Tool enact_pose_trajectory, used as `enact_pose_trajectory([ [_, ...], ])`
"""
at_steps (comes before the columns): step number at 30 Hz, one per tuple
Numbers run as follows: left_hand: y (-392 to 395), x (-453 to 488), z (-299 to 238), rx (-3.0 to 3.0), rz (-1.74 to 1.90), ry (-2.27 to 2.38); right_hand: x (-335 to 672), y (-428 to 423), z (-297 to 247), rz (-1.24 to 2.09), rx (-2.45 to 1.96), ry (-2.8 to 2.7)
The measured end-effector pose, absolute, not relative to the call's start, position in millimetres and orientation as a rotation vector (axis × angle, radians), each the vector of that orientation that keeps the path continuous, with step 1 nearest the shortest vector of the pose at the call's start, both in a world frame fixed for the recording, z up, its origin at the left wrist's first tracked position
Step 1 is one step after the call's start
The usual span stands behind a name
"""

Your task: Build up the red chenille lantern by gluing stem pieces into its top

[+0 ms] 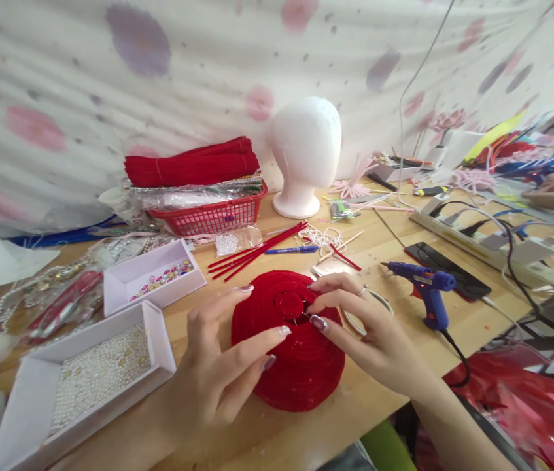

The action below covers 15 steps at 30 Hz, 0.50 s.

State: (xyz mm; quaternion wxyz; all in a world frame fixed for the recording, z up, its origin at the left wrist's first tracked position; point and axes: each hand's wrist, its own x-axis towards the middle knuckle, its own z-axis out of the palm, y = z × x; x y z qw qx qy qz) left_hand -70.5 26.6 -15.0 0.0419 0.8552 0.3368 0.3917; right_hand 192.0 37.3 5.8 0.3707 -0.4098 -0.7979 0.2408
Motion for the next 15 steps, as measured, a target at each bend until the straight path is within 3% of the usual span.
enact_pose_trajectory([
  [10,40.5,-70.9,-25.0,2.634,1.031,1.150,181.4,29.4,-8.8,0.725,-1.070,-1.802],
  [15,22.1,-80.2,-8.7,2.379,1.288,1.007,173.8,28.4,-15.4,0.665,-1.067,-1.723],
])
